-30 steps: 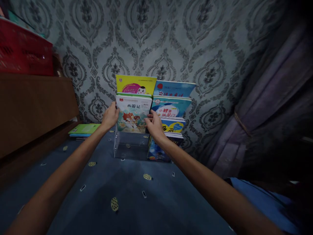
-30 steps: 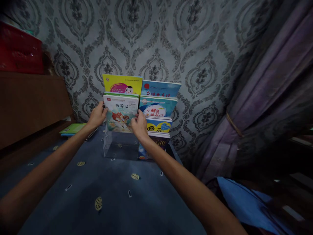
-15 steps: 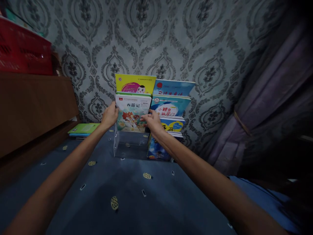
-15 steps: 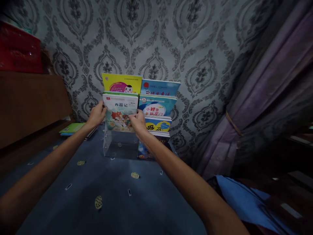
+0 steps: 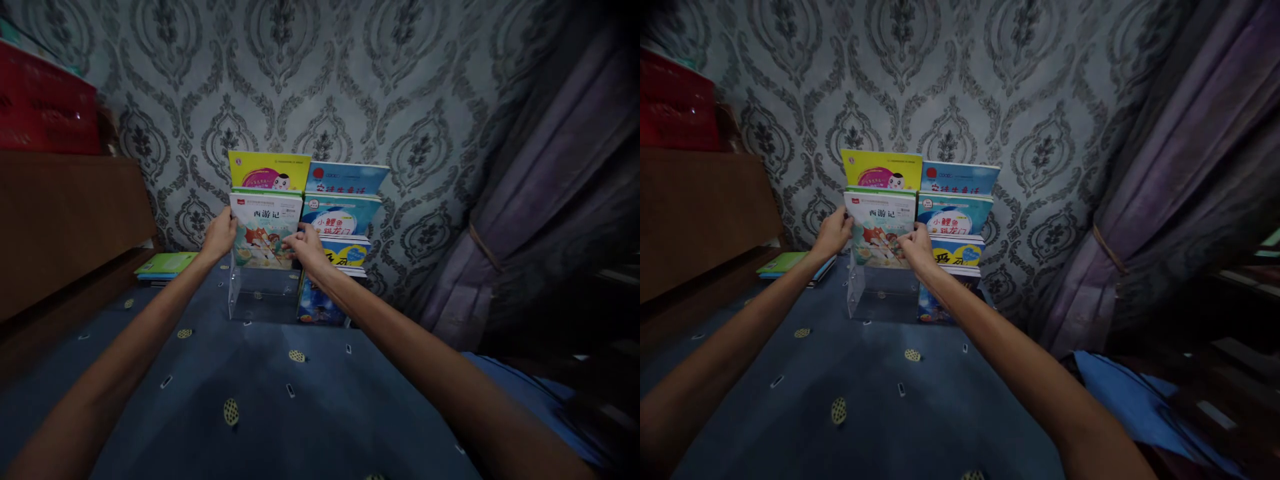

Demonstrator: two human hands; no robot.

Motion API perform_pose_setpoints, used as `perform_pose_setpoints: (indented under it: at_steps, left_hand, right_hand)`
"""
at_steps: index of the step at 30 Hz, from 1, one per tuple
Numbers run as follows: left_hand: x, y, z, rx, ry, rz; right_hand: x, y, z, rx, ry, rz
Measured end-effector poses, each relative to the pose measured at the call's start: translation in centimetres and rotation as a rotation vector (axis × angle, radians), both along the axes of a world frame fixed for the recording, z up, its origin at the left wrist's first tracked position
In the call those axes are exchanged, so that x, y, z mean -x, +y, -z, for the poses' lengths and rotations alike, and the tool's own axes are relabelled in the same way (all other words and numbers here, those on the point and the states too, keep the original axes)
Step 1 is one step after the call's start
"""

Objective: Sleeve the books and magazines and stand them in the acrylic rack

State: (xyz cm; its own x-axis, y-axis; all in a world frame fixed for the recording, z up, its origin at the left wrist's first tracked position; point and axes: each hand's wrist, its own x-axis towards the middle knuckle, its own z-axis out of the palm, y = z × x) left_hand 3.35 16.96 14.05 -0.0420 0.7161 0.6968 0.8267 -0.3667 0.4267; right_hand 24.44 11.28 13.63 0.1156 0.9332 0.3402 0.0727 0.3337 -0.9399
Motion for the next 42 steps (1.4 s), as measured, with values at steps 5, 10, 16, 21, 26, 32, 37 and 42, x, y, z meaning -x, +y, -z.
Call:
perform_pose_setpoints:
  at_steps: [5, 10, 16, 21, 26, 32, 37, 42]
  left_hand:
    - [-0.2, -0.2, 0.0, -0.027, 0.015, -0.022]
    - [-0.3, -0.3, 0.0, -0.016, 0.030, -0.032]
    - [-0.1, -0.3, 0.1, -0.011, 0.035, -0.023]
    - [0.2, 0.2, 0.1, -0.047, 0.017, 0.025]
    - [0.5, 0.6, 0.1, -0.025, -0.014, 0.059]
    - [0.5, 0.6, 0.6, -0.006, -0.035, 0.071]
    - [0.5, 0.5, 1.2, -0.014, -0.059, 0.118]
    - [0.6, 0.7, 1.5, -0.006, -0.073, 0.134]
  right_hand:
    - [0.0, -0.1, 0.1, -0.023, -0.007, -0.001]
    - [-0.2, 0.1, 0.2, -0.034, -0.030, -0.008]
    - [-0.5, 0.6, 0.4, -0.038, -0.072, 0.029]
    - [-0.1, 0.5, 0.5, -0.040, -0.065, 0.021]
    - [0.3, -0.2, 0.8, -0.018, -0.023, 0.009]
    - [0.6, -2.7, 4.7, -0.057, -0.029, -0.138]
    - [0.9, -5.5, 10.5, 0.039, -0.040, -0.235]
    - [0.6, -7.7, 14.8, 0.130, 0.015, -0.242]
